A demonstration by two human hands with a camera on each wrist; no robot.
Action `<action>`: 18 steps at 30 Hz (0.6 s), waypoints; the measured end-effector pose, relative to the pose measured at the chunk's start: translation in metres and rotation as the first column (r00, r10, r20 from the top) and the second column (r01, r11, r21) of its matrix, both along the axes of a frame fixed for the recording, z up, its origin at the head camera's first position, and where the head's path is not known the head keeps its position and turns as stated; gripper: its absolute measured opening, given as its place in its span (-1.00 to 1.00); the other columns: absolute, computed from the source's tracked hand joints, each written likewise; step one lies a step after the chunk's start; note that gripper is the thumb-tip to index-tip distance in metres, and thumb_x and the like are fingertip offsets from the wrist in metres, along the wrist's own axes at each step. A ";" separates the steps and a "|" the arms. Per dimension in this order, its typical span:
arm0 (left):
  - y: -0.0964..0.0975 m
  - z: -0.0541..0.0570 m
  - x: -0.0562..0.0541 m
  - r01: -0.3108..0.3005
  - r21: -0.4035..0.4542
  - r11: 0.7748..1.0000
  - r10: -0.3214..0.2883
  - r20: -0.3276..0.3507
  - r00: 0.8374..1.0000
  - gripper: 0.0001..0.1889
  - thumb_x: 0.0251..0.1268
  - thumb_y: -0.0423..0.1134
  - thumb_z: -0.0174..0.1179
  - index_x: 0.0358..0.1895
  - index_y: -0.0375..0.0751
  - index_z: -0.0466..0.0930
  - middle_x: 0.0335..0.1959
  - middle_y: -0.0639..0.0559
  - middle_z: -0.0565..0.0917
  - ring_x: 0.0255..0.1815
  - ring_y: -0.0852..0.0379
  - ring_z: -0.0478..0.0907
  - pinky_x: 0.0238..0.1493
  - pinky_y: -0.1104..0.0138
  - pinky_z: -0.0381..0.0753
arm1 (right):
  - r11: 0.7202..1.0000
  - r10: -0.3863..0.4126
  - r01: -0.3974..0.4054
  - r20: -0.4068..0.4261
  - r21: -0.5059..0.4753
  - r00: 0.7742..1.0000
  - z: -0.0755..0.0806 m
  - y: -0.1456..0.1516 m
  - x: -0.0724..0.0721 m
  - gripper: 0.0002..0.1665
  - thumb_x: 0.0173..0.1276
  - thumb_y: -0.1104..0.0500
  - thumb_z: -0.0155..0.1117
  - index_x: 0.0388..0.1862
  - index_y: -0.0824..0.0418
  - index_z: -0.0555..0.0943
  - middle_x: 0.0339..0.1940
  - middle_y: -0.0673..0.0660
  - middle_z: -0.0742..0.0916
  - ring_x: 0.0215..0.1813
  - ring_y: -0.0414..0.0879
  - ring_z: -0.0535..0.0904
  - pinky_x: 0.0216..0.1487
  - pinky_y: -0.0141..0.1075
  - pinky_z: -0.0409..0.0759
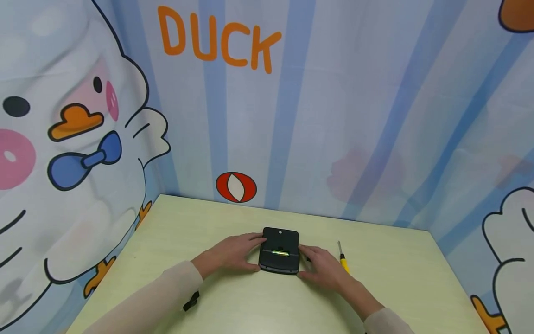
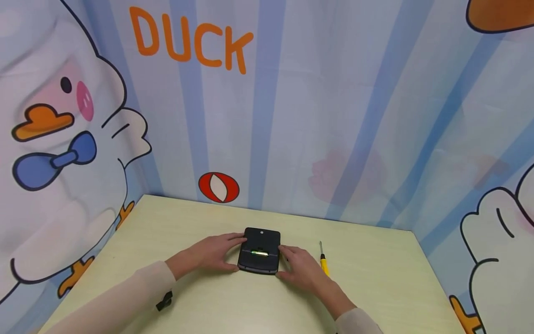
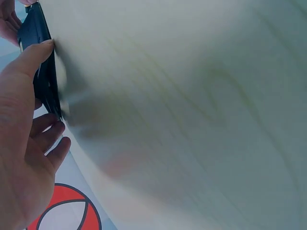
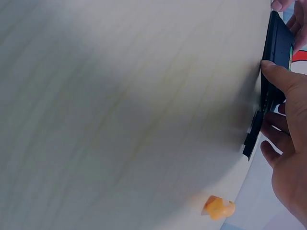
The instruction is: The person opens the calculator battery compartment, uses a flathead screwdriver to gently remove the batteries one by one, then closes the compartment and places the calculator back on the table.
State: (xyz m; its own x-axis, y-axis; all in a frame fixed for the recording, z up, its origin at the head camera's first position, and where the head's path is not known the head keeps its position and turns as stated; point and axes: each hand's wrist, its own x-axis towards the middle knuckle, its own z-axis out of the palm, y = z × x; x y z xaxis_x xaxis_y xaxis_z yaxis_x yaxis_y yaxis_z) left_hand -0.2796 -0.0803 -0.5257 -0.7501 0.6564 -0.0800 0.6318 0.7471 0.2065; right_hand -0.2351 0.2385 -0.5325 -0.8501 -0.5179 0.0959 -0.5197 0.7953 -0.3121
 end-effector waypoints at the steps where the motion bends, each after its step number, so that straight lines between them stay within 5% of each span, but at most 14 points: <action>1: 0.000 -0.001 -0.001 0.001 -0.002 1.000 -0.001 0.001 1.000 -0.07 0.31 0.31 0.37 0.65 -0.03 0.32 0.62 -0.03 0.36 0.57 -0.01 0.38 0.47 0.06 0.47 | 1.000 -0.002 0.002 0.005 0.001 1.000 0.001 0.000 0.000 -0.08 0.31 -0.02 0.62 0.50 0.38 0.49 0.42 0.31 0.62 0.41 0.27 0.56 0.41 0.13 0.52; 18: -0.006 -0.008 -0.002 0.016 0.022 1.000 -0.016 -0.021 1.000 -0.07 0.33 0.34 0.35 0.65 -0.01 0.30 0.59 -0.08 0.41 0.58 -0.04 0.37 0.49 0.05 0.45 | 0.999 -0.020 0.020 0.011 0.042 1.000 0.003 -0.006 0.006 -0.09 0.36 -0.02 0.57 0.52 0.40 0.44 0.44 0.32 0.60 0.45 0.24 0.54 0.43 0.10 0.51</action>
State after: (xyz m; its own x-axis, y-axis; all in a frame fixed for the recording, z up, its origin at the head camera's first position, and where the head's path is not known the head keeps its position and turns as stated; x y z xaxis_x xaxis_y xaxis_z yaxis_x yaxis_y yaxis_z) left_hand -0.2813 -0.0859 -0.5336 -0.7408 0.6699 -0.0496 0.6481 0.7321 0.2097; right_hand -0.2292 0.2329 -0.5300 -0.8613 -0.5040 0.0648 -0.5001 0.8180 -0.2843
